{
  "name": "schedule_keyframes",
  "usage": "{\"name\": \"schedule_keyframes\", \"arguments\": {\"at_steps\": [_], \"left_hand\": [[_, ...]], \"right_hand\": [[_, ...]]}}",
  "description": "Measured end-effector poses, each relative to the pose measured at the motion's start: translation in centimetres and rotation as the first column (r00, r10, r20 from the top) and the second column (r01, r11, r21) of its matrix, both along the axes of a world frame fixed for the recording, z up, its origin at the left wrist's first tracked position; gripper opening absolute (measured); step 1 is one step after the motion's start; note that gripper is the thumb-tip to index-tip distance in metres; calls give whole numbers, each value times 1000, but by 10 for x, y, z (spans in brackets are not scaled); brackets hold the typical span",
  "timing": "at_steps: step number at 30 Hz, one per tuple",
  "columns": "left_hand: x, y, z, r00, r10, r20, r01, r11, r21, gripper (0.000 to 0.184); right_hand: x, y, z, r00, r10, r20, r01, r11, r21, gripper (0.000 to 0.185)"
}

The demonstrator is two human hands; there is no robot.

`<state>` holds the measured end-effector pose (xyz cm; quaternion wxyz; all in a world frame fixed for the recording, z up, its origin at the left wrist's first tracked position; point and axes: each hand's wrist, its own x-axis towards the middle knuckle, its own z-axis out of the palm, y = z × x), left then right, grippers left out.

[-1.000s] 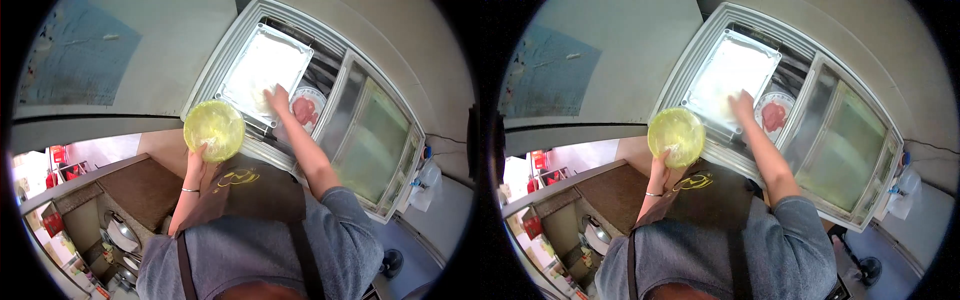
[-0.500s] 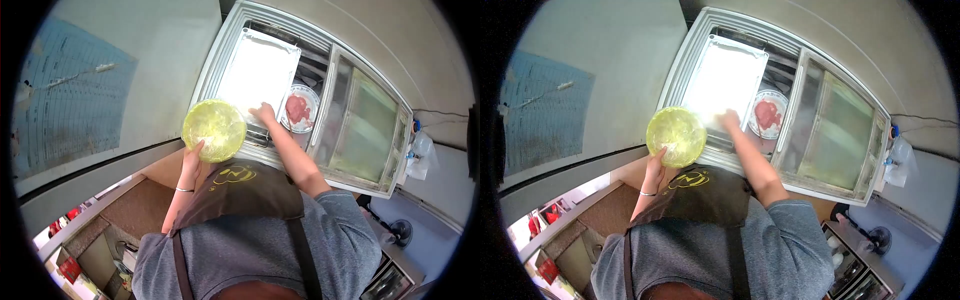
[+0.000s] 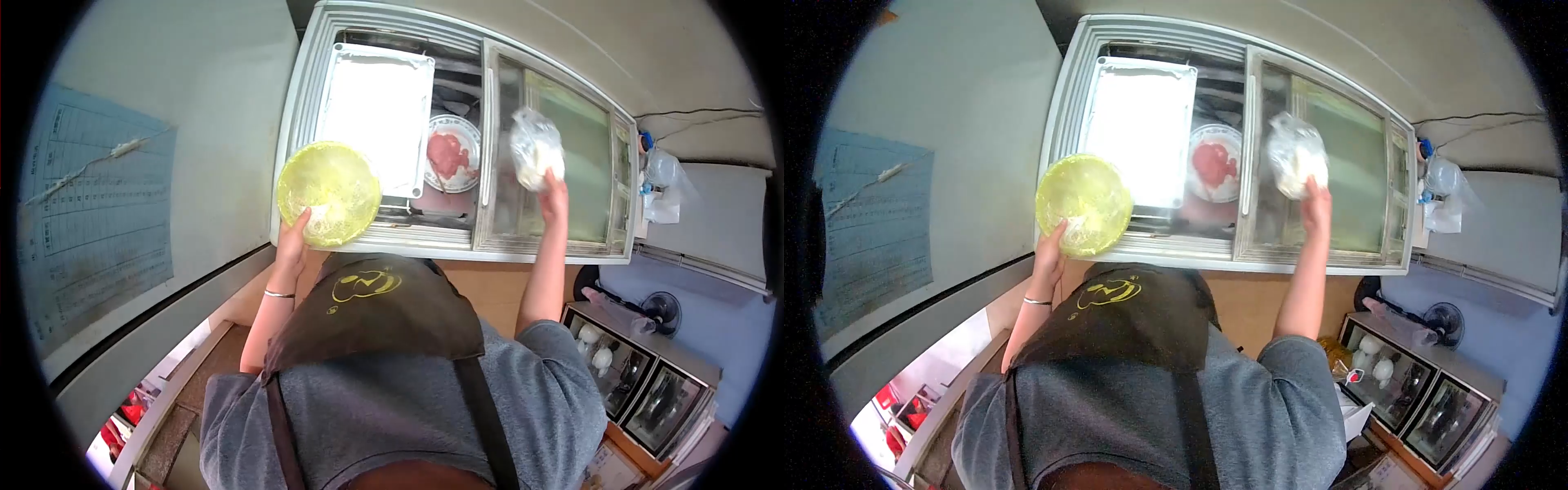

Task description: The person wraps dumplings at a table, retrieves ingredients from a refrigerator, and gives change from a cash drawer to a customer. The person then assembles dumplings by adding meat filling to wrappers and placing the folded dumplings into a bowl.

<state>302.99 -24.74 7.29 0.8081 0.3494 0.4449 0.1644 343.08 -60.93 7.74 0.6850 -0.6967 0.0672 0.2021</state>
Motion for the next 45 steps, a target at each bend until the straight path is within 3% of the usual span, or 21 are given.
{"name": "schedule_keyframes", "arguments": {"at_steps": [1,2,3,4,5,8,10,12,14,15,18,21,23,26,31,34,35,36,39,40,45], "left_hand": [[8,2,2,1000,10,12,-9,999,-45,48],[12,0,6,999,6,31,-4,999,-45,48],[17,-3,10,999,-11,41,12,999,-32,48],[22,-6,16,998,-29,50,30,999,-22,47],[42,-15,20,997,-41,59,43,999,-26,47],[111,-51,29,952,-303,40,302,953,40,41],[167,-82,22,889,-456,31,453,888,77,41],[224,-121,13,789,-608,89,594,792,145,40],[274,-163,14,683,-731,-3,666,620,415,42],[297,-185,0,689,-724,-24,659,613,436,41],[334,-232,-13,777,-617,124,594,784,179,36],[330,-230,-17,880,-439,179,371,872,319,29],[311,-214,-30,966,-255,40,211,868,449,23],[291,-195,-100,991,34,-131,-10,984,179,16],[296,-174,-242,906,-49,-421,81,995,59,28],[312,-161,-287,816,-130,-563,166,986,13,41],[313,-153,-319,775,-212,-595,236,971,-38,36],[314,-150,-351,862,-181,-473,138,983,-125,37],[321,-147,-351,820,-176,-544,100,981,-167,38],[319,-149,-342,847,-168,-504,92,981,-174,57],[320,-147,-273,899,-179,-401,105,974,-200,37]], "right_hand": [[5,-21,2,998,-64,1,64,997,-46,47],[12,-50,-9,991,-135,21,136,960,-246,48],[31,-94,-43,989,-64,134,128,820,-558,50],[46,-139,-79,959,56,279,218,488,-845,51],[53,-168,-89,959,-91,267,249,715,-653,54],[64,-208,-81,940,-223,260,342,647,-682,53],[74,-244,-90,956,-156,249,289,659,-695,52],[77,-262,-92,958,-219,186,287,781,-555,48],[76,-259,-77,969,-148,196,236,787,-570,46],[77,-259,-73,968,-102,231,222,781,-584,46],[85,-266,-61,982,-36,187,139,808,-572,48],[91,-279,-68,972,9,235,135,797,-589,54],[84,-274,-64,972,-39,232,158,837,-523,53],[78,-263,-50,982,-35,185,107,911,-399,49],[78,-261,-53,985,-97,146,148,904,-401,53],[79,-263,-52,982,-83,167,149,890,-431,50],[80,-264,-52,985,-61,159,123,901,-415,44],[81,-263,-51,988,-37,150,94,912,-399,38],[81,-260,-47,990,-29,141,86,906,-414,36],[82,-262,-48,992,-35,121,80,917,-392,36],[84,-259,-48,991,-68,111,107,908,-404,37]]}}
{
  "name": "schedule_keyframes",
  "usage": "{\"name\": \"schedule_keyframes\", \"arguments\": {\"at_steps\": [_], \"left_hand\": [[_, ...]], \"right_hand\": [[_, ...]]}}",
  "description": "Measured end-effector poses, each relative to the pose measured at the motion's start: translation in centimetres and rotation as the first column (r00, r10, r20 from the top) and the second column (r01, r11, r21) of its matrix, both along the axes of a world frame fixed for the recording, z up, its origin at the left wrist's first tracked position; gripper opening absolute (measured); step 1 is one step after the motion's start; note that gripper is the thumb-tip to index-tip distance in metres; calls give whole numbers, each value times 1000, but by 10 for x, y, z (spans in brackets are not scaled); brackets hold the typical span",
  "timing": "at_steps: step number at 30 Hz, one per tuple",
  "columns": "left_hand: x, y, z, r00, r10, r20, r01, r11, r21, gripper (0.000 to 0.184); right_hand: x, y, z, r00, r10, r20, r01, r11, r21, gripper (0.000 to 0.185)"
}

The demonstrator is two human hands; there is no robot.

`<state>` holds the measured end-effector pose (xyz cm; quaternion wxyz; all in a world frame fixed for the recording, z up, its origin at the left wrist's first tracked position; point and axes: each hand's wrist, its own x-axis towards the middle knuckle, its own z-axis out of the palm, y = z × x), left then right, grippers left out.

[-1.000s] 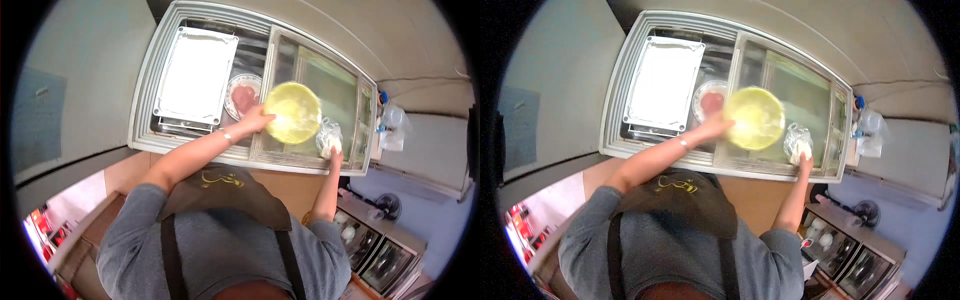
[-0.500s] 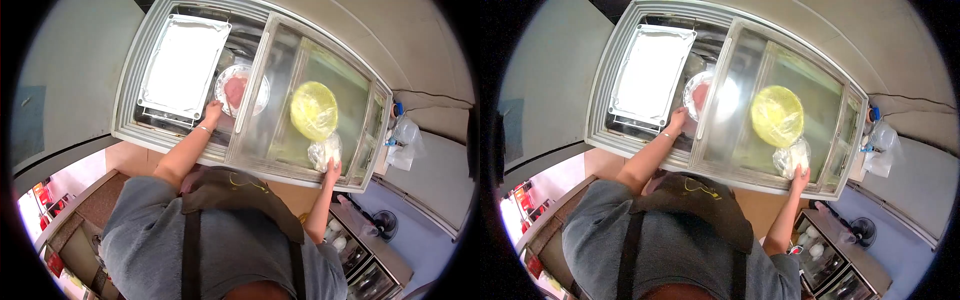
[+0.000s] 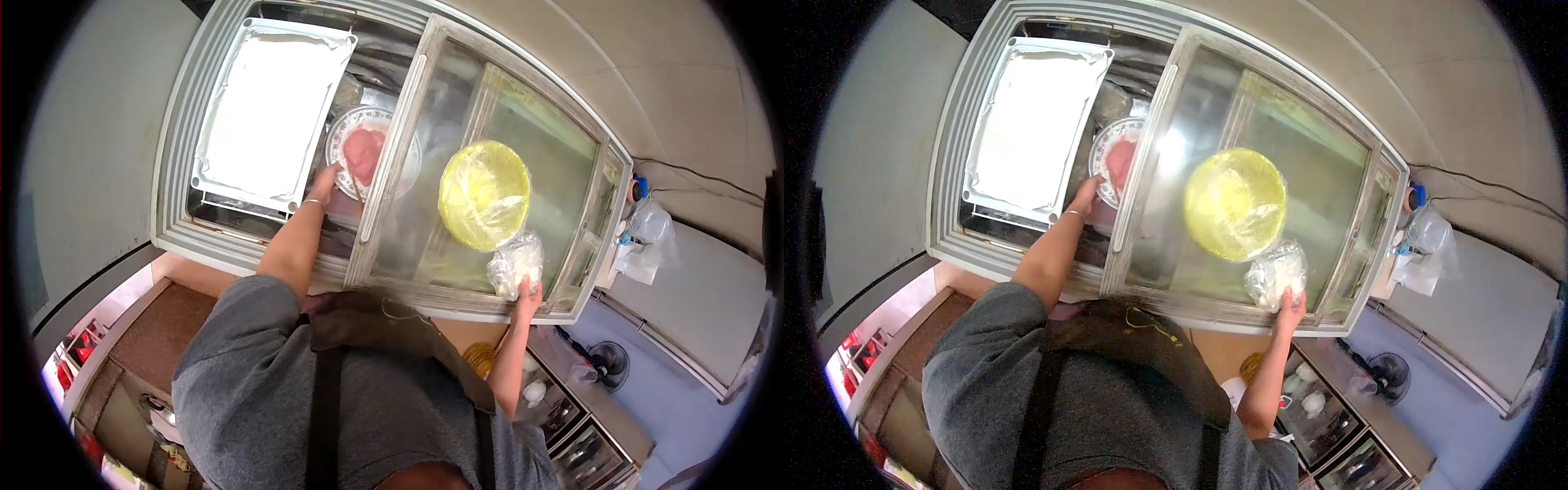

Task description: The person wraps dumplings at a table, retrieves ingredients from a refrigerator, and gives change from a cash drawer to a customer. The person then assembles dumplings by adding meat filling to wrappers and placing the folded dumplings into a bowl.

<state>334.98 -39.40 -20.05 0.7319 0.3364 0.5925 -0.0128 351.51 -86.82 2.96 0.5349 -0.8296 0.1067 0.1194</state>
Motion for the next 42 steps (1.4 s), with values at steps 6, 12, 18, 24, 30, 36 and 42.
{"name": "schedule_keyframes", "arguments": {"at_steps": [6,12,18,24,30,36,42], "left_hand": [[-2,-4,-10,948,54,314,10,980,-198,28],[6,-9,83,933,111,344,-100,994,-50,25],[-13,28,185,899,2,438,-63,990,125,19],[-79,78,225,897,48,440,-172,953,248,19],[-178,91,272,732,290,616,-450,885,118,23],[-219,67,313,625,375,685,-556,830,53,27],[-223,75,320,580,423,696,-560,827,-35,44]], "right_hand": [[1,2,4,1000,-16,19,16,1000,9,37],[30,-51,8,976,-215,29,215,977,-6,56],[65,-110,-28,951,148,271,131,603,-787,60],[106,-139,-38,983,21,184,105,757,-645,57],[117,-139,-31,982,-173,79,184,762,-621,68],[85,-107,-29,980,-162,119,197,671,-714,63],[31,-33,-47,995,-21,96,73,813,-577,60]]}}
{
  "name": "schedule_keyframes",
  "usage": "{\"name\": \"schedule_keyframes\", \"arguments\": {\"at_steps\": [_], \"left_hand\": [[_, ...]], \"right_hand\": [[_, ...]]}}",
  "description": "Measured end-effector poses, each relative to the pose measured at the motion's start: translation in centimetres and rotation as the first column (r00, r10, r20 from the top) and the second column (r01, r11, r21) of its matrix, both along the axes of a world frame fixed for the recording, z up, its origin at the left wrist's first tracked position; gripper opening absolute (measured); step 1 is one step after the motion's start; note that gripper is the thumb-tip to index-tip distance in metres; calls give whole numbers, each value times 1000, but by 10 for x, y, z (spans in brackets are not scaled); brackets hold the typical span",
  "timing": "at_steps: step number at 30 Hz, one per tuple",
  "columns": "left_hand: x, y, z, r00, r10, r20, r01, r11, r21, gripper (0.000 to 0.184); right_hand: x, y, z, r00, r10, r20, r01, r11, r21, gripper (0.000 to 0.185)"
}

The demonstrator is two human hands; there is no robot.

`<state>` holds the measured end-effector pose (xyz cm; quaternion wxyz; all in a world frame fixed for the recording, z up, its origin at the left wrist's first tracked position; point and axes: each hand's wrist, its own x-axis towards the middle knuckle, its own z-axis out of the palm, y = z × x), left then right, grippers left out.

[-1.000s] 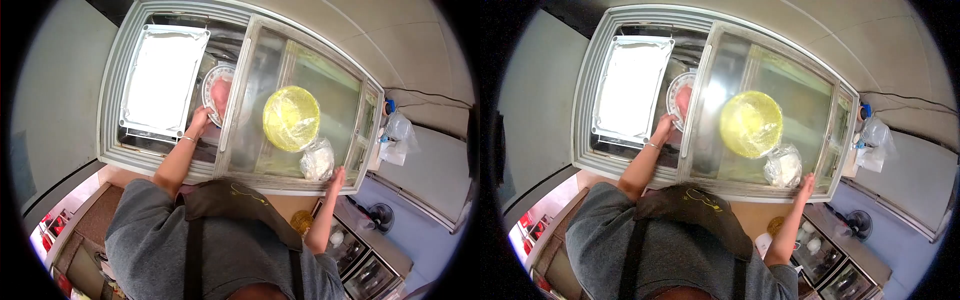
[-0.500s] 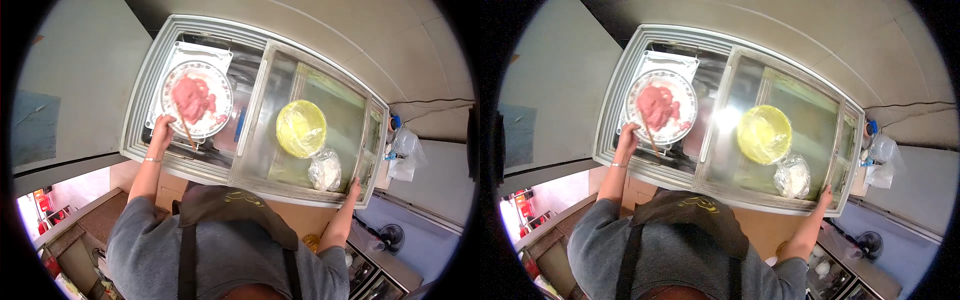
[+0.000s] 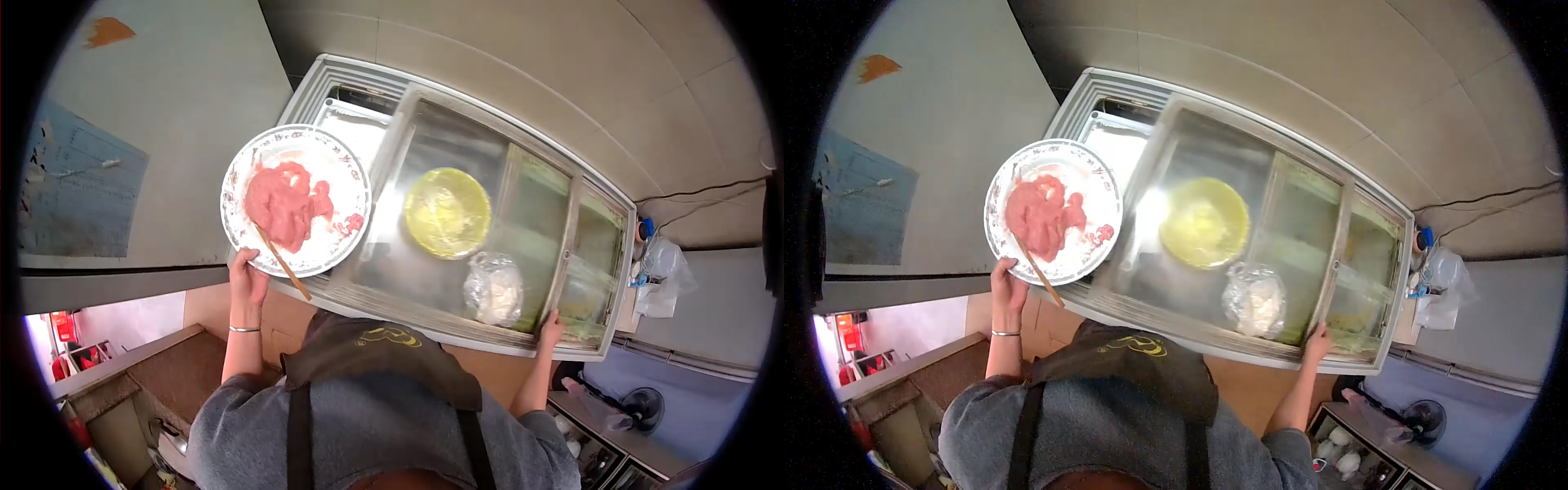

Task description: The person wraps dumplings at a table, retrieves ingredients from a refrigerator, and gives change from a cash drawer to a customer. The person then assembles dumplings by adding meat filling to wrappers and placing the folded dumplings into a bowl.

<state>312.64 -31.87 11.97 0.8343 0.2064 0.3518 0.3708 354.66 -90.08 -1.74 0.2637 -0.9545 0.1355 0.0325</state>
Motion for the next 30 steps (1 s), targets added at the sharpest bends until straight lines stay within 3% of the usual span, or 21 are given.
{"name": "schedule_keyframes", "arguments": {"at_steps": [2,9,13,19,23,24,25,26,27,28,30], "left_hand": [[4,-1,6,1000,-10,8,10,1000,7,43],[6,24,10,984,-147,106,145,989,23,39],[12,49,15,947,-287,144,290,957,-1,43],[62,43,14,895,-419,153,436,894,-101,3],[116,7,3,818,-524,238,560,820,-117,33],[131,-3,-2,795,-540,277,587,800,-125,32],[145,-14,-5,789,-543,288,593,795,-126,32],[158,-24,-9,766,-554,326,617,777,-128,33],[171,-35,-15,744,-562,360,637,760,-131,34],[185,-46,-23,756,-553,350,629,761,-159,36],[207,-65,-33,766,-544,342,622,761,-182,33]], "right_hand": [[-28,36,2,999,38,9,-38,999,-36,57],[-115,147,12,995,100,-10,-93,956,278,52],[-149,198,25,987,145,-74,-132,979,153,51],[-159,222,43,988,150,-33,-147,986,73,48],[-158,233,58,979,187,-82,-179,979,98,47],[-158,246,62,950,294,103,-307,938,162,46],[-151,257,55,940,304,158,-334,914,231,46],[-152,282,64,942,258,214,-334,772,541,45],[-148,299,77,975,219,33,-155,572,805,45],[-147,320,105,969,226,-102,52,216,975,49],[-128,331,101,974,212,-72,43,141,989,49]]}}
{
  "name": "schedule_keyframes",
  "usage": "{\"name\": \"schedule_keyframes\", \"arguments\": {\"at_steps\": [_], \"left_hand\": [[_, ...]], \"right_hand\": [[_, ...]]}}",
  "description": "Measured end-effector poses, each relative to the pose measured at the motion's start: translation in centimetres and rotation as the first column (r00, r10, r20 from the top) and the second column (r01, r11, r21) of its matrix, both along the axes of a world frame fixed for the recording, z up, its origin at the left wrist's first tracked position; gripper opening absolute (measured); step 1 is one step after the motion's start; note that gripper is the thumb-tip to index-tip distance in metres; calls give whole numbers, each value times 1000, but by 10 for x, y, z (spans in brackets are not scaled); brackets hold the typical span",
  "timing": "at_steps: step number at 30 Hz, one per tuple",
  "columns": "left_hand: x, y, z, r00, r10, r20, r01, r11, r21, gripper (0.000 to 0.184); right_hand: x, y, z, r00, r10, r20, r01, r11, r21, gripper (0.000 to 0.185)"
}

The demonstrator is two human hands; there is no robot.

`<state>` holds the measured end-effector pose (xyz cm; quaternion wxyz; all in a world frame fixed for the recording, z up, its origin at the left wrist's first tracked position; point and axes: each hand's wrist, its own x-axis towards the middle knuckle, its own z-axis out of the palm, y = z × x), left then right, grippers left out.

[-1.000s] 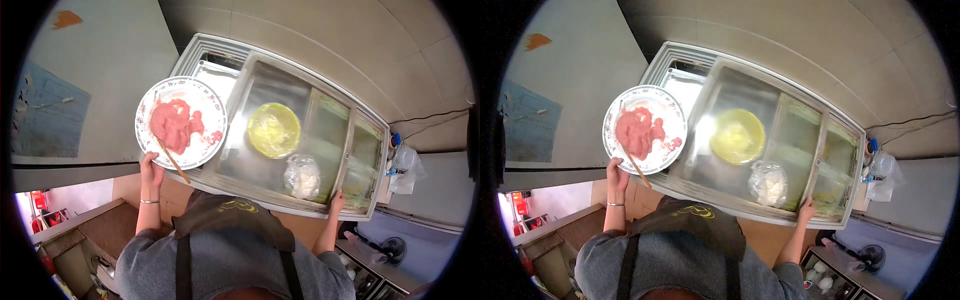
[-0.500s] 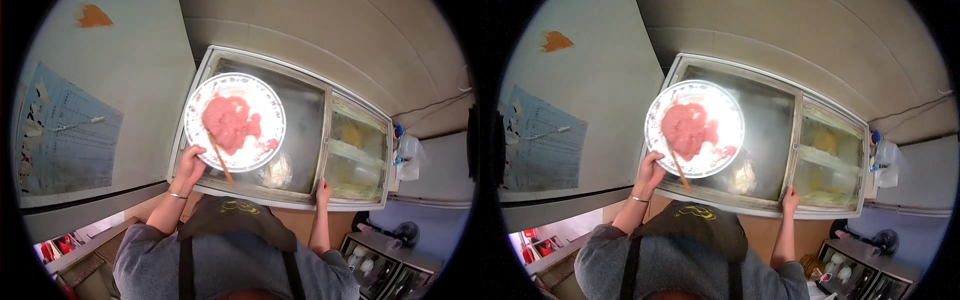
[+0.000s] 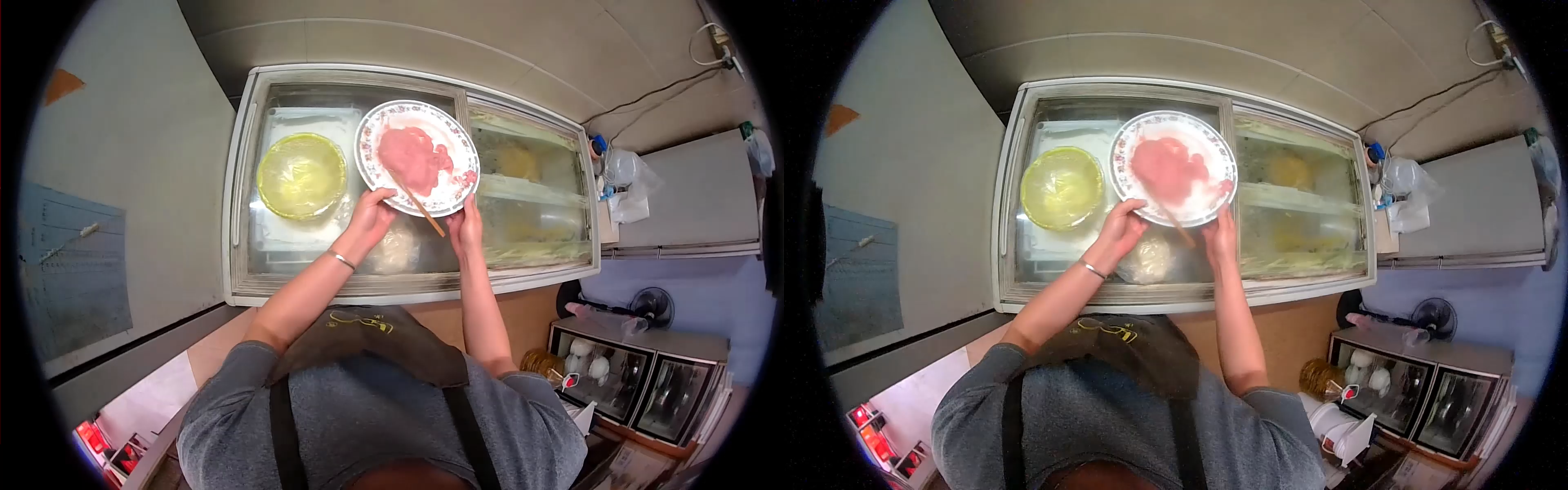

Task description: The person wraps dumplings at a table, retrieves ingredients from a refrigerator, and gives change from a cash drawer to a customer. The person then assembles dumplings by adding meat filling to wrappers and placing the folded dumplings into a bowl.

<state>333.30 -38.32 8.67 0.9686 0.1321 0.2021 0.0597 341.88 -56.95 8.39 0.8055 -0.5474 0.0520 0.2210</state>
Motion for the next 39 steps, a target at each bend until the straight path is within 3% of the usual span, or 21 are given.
{"name": "schedule_keyframes", "arguments": {"at_steps": [2,5,13,15,17,20,25,26,27,28,29,30,31,33,34,35,38,39], "left_hand": [[18,-9,-9,999,-3,-37,2,1000,-28,32],[41,-11,-25,992,-44,-121,36,997,-65,34],[66,-21,-61,969,52,-242,-77,992,-95,34],[70,-22,-73,984,49,-169,-75,985,-155,33],[69,-24,-72,983,73,-169,-97,985,-140,30],[62,-28,-79,995,-25,-101,6,983,-182,25],[17,-28,-1,973,-141,-181,146,989,13,31],[6,-19,11,978,-102,-181,161,922,353,34],[-5,-12,14,984,-66,-166,160,741,652,37],[-21,-5,13,983,-62,-173,161,743,649,37],[-38,1,13,962,38,-270,224,455,862,44],[-54,4,13,933,165,-320,305,110,946,52],[-69,5,8,933,172,-316,301,109,948,52],[-94,-2,-8,887,274,-372,412,-107,905,59],[-95,-10,-11,854,297,-427,445,8,895,63],[-94,-16,-9,855,297,-424,441,12,898,63],[-80,-29,5,938,147,-315,321,-25,947,61],[-78,-33,14,965,26,-259,260,-149,954,56]], "right_hand": [[20,-4,-7,1000,12,9,-14,991,131,47],[44,-10,-28,995,94,-9,-92,986,140,45],[109,-2,-74,980,176,-89,-173,984,38,32],[118,3,-81,976,183,-118,-177,982,62,28],[129,7,-90,971,178,-157,-184,983,-26,36],[140,12,-86,966,209,-152,-223,972,-79,28],[146,12,-90,953,259,-158,-278,954,-112,29],[144,11,-87,954,254,-161,-275,953,-127,30],[144,5,-84,952,257,-169,-280,951,-129,30],[142,0,-78,956,258,-139,-281,943,-181,30],[139,-5,-74,959,262,-105,-280,932,-229,30],[134,-11,-68,982,186,26,-172,945,-277,28],[126,-15,-63,981,193,31,-177,945,-274,28],[99,-15,-34,913,224,340,-70,908,-413,25],[77,-7,-27,874,331,355,-165,891,-423,23],[55,0,-27,843,459,280,-315,844,-434,24],[3,36,-34,620,655,432,-426,743,-517,33],[-5,49,-24,545,680,490,-383,722,-576,38]]}}
